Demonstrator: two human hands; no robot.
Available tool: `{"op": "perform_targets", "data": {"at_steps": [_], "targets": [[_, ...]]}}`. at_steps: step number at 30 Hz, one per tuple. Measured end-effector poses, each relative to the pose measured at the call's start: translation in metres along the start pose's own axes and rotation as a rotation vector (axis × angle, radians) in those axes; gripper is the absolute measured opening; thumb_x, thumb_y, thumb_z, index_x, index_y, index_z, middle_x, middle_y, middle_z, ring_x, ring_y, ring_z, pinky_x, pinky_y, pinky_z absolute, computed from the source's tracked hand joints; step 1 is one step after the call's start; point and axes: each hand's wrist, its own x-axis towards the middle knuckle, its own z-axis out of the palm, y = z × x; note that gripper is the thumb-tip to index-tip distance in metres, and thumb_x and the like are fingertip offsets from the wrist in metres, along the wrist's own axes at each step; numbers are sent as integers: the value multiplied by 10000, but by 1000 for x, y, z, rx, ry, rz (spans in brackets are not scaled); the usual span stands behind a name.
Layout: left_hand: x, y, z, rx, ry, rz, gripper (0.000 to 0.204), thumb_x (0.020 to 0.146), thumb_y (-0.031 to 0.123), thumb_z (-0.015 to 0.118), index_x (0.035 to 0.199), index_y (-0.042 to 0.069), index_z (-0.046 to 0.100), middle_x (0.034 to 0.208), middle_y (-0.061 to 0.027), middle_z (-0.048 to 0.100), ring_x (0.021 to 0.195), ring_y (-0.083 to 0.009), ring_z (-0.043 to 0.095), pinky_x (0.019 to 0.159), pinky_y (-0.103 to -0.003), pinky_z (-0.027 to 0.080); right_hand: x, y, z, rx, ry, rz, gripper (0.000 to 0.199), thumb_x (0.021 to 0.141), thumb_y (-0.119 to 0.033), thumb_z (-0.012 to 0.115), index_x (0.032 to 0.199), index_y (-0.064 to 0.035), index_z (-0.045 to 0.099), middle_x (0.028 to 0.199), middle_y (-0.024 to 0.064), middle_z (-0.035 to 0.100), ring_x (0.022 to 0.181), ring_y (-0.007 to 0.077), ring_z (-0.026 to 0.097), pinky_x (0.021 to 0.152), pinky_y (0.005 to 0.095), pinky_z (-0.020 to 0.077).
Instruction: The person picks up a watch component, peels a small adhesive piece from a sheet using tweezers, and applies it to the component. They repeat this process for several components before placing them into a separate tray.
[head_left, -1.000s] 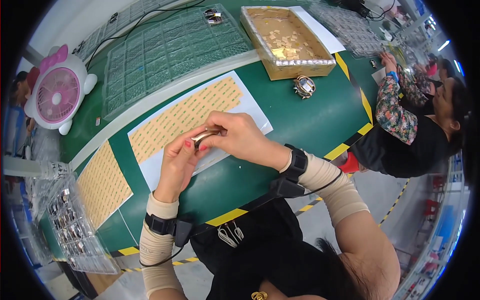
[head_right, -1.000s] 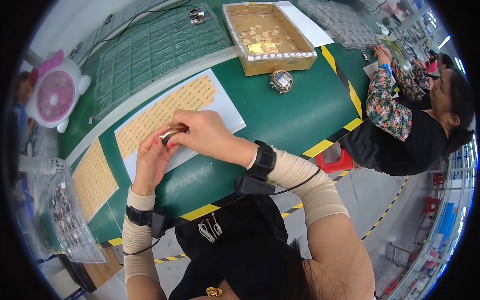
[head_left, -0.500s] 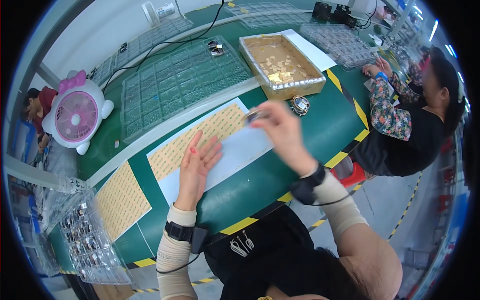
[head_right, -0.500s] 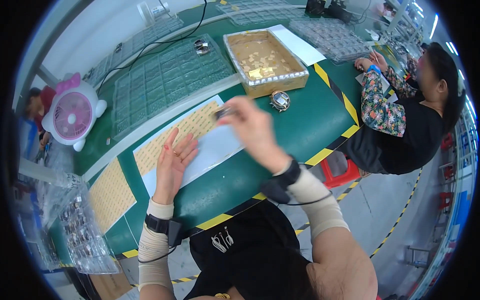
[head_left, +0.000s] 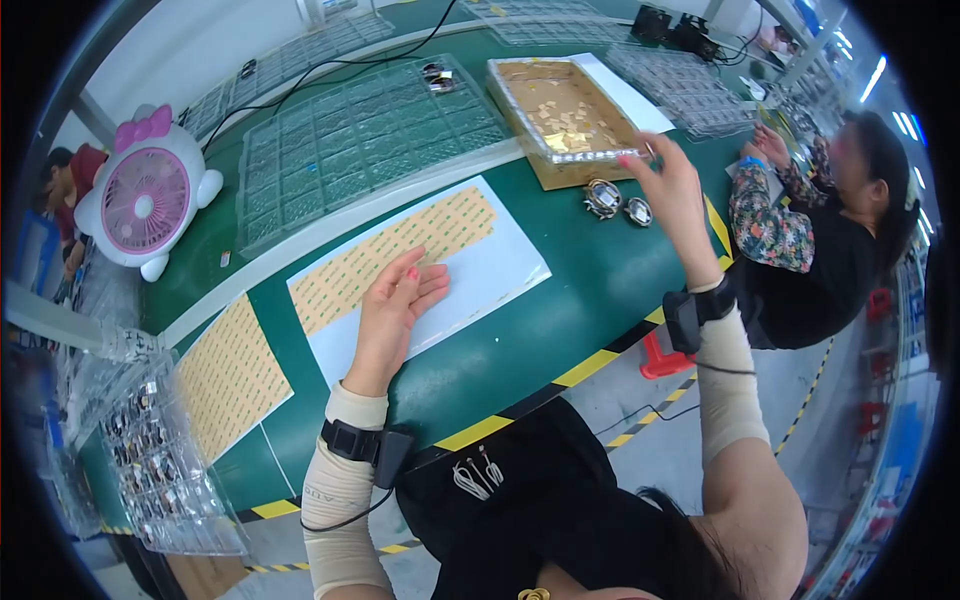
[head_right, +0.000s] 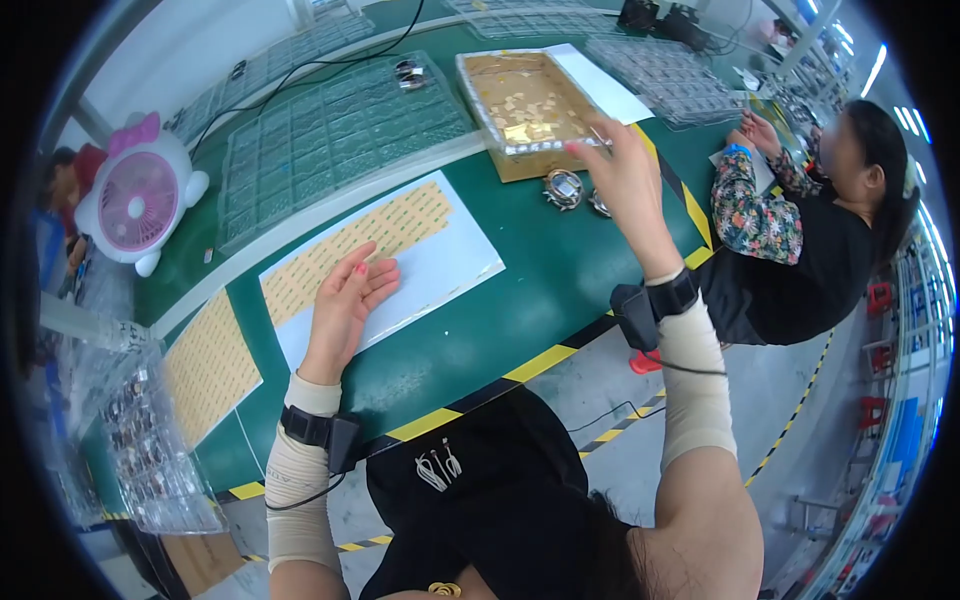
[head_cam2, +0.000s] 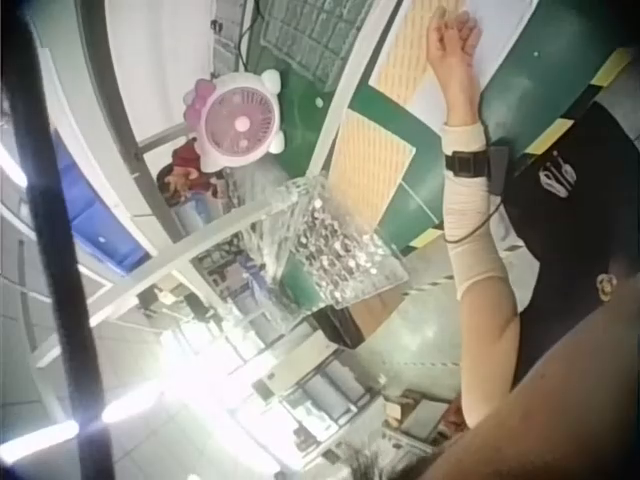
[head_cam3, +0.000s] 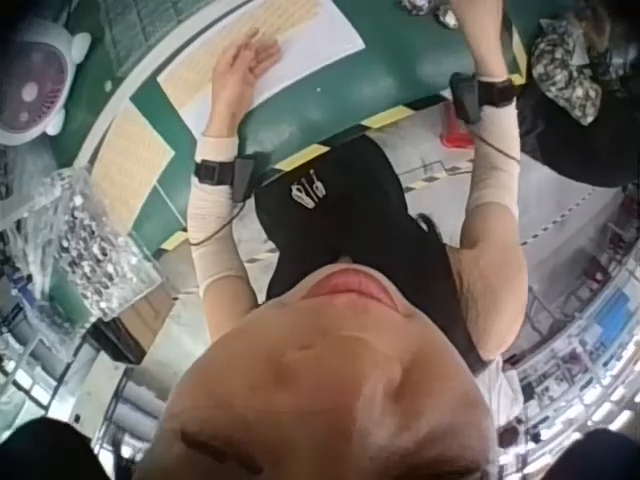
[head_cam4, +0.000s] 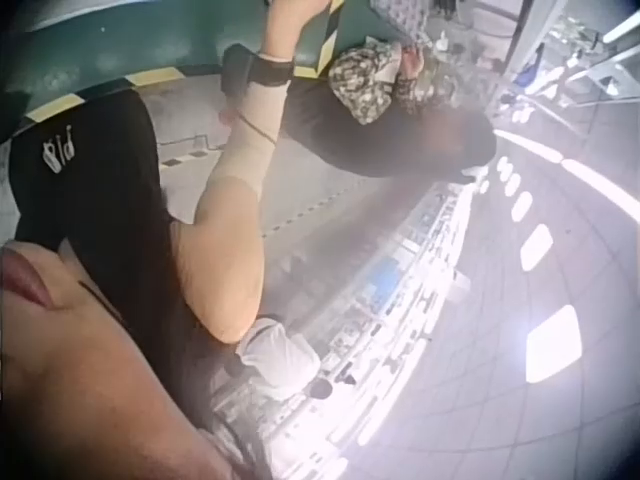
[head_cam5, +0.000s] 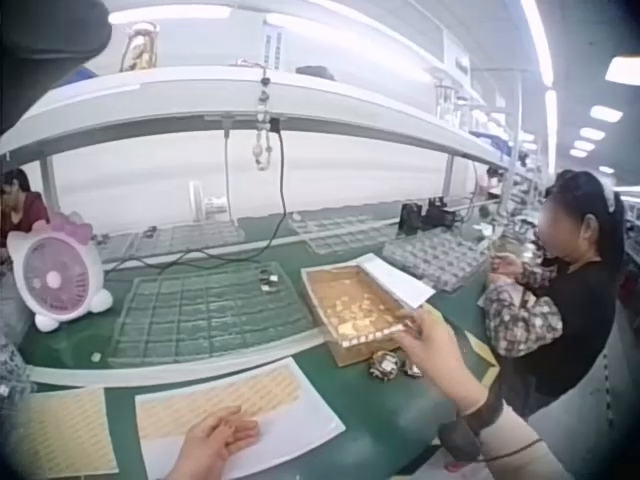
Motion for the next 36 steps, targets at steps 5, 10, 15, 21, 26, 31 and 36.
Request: {"op": "perform_targets", "data": {"at_steps": [5, 10, 15, 21, 26, 31, 36], "targets": [[1, -1, -6, -16, 9, -6, 342, 919, 107, 411, 1240, -9, 394, 1052, -182, 553, 971, -241, 559, 870, -340, 467, 64, -110, 66, 45, -197, -216, 378, 773, -340, 619, 994, -34, 602, 856, 159, 628, 817, 305, 608, 698, 352, 470], [0, -6, -7, -9, 23, 48, 357, 911, 99, 429, 1247, -11, 380, 1045, -178, 556, 969, -232, 561, 877, -341, 463, 129, -125, 195, -212, -301, -239, 241, 779, -244, 567, 860, -22, 613, 857, 188, 620, 835, 343, 598, 702, 428, 479], [-1, -12, -4, 21, -12, -21, 371, 911, 63, 406, 1269, -9, 341, 1061, -172, 554, 1001, -231, 550, 908, -336, 444, 166, -67, 260, -252, -326, -6, 224, 763, -221, 554, 865, -33, 620, 891, 198, 622, 863, 342, 602, 734, 423, 485], [-4, -5, -9, 18, -21, -15, 369, 913, 50, 390, 1274, -4, 337, 1073, -169, 552, 1001, -221, 549, 908, -324, 442, 181, -57, 300, -301, -378, -40, 262, 738, -233, 596, 884, -15, 604, 932, 211, 609, 895, 354, 588, 751, 420, 481], [0, -3, -9, 43, -39, -19, 368, 914, 37, 377, 1279, 8, 338, 1078, -160, 553, 1006, -217, 547, 909, -321, 440, 206, -36, 318, -269, -366, -17, 248, 735, -224, 575, 894, -43, 635, 982, 189, 611, 932, 336, 588, 764, 413, 481], [0, -4, -9, 28, -38, -4, 371, 915, 39, 381, 1283, 16, 339, 1070, -154, 558, 1012, -212, 543, 908, -315, 437, 240, -45, 319, -170, -451, 156, 317, 740, -273, 584, 942, -33, 627, 1015, 208, 596, 955, 362, 569, 790, 407, 465], [3, -5, -8, 41, -35, -15, 377, 914, 44, 393, 1286, 16, 338, 1062, -153, 559, 1010, -201, 540, 906, -308, 434, 246, -29, 347, -184, -445, 193, 360, 726, -307, 601, 952, -27, 625, 1025, 209, 593, 962, 362, 567, 797, 410, 461]]}}
